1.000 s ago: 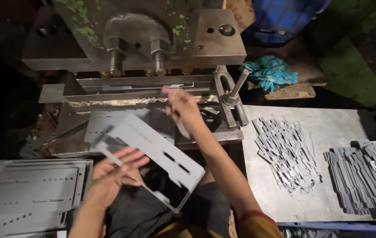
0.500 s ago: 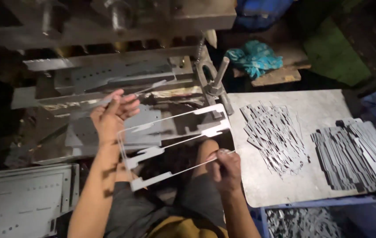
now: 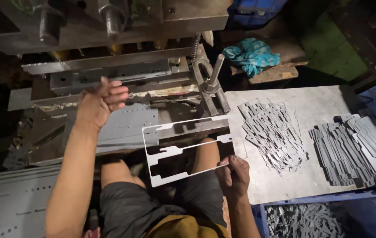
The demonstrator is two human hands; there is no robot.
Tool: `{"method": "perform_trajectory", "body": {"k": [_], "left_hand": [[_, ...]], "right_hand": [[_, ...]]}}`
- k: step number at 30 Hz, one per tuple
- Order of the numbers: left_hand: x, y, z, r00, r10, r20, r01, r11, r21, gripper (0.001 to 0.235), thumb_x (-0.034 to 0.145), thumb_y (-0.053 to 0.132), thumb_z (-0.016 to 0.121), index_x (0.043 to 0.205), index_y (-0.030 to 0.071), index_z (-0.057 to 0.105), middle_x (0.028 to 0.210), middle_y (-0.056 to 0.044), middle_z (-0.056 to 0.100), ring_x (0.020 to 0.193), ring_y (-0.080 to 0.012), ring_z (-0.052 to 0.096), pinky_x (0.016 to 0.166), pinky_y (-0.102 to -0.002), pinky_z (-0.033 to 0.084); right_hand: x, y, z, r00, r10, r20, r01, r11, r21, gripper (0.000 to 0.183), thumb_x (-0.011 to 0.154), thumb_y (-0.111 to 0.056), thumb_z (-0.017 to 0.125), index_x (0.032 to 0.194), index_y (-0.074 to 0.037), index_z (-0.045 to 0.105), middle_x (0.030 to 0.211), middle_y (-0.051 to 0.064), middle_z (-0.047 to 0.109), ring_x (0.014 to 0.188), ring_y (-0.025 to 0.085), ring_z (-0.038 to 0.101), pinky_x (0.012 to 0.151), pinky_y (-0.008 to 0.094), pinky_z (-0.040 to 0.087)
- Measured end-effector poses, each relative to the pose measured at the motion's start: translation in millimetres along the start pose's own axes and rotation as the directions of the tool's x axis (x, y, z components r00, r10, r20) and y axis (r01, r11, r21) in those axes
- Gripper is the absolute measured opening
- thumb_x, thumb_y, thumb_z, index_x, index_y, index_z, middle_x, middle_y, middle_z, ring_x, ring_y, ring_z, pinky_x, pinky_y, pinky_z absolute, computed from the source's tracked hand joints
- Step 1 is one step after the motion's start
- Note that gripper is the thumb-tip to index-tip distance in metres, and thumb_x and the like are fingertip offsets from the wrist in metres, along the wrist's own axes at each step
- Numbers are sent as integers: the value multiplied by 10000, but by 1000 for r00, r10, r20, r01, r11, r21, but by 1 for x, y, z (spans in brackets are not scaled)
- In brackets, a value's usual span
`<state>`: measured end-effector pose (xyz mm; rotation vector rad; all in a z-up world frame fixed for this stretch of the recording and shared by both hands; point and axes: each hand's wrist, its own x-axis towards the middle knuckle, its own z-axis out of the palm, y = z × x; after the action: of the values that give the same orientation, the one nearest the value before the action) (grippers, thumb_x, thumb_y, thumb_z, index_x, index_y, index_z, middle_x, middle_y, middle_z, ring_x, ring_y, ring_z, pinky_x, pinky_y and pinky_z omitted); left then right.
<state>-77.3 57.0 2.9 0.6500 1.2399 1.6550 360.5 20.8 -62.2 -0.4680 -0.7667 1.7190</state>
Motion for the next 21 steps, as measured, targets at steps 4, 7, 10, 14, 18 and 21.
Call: {"method": "perform_trajectory", "body": {"k": [4, 7, 10, 14, 18, 21], "left_hand": [[4, -10, 3, 997, -72, -34, 67, 989, -134, 766, 1037, 608, 329, 1105, -65, 688, 968, -231, 761, 791, -308, 780, 609, -402, 651], [10, -13, -2, 991, -105, -79, 97, 990, -106, 800, 1059, 586, 218, 1105, -55, 694, 952, -232, 761, 778, -325, 772, 616, -417, 637], [21, -13, -15, 992, -108, -71, 105, 994, -38, 701, 1104, 464, 228, 1123, -52, 702, 973, -236, 765, 787, -324, 754, 637, -408, 626], [8, 2, -3, 988, -141, -65, 140, 990, -8, 702, 1092, 479, 238, 1082, -46, 705, 942, -237, 768, 752, -319, 766, 602, -384, 620], [-19, 6, 16, 991, -92, -94, 91, 996, -21, 717, 1094, 523, 282, 1031, -60, 695, 889, -230, 746, 689, -301, 752, 539, -376, 602], [-19, -3, 10, 988, -9, -155, 10, 1000, 9, 548, 1109, 430, 450, 1029, -59, 683, 899, -225, 747, 697, -301, 747, 544, -389, 611]], "right_hand": [[3, 1, 2, 999, 20, 38, -22, 998, 58, 360, 1071, -189, 521, 887, 77, 680, 433, 14, 416, 369, 93, 307, 394, 275, 251], [3, -1, 0, 999, 35, -10, -35, 999, 22, 361, 1063, -198, 522, 877, 71, 675, 429, 14, 415, 361, 96, 304, 397, 280, 253], [4, -7, -2, 998, 57, -41, -57, 998, 5, 355, 1051, -205, 520, 874, 62, 672, 422, 11, 413, 351, 101, 301, 390, 283, 251], [2, -5, -7, 993, 85, -78, -87, 996, -17, 354, 1046, -211, 522, 880, 62, 675, 416, 6, 407, 348, 100, 298, 391, 282, 248], [0, 0, -3, 990, 102, -95, -103, 995, -10, 350, 1047, -210, 523, 888, 61, 677, 416, -3, 404, 355, 106, 312, 410, 290, 264], [-1, 3, -2, 996, 76, -54, -77, 997, -18, 347, 1052, -208, 536, 881, 61, 674, 428, 3, 416, 364, 105, 321, 431, 294, 276]]}}
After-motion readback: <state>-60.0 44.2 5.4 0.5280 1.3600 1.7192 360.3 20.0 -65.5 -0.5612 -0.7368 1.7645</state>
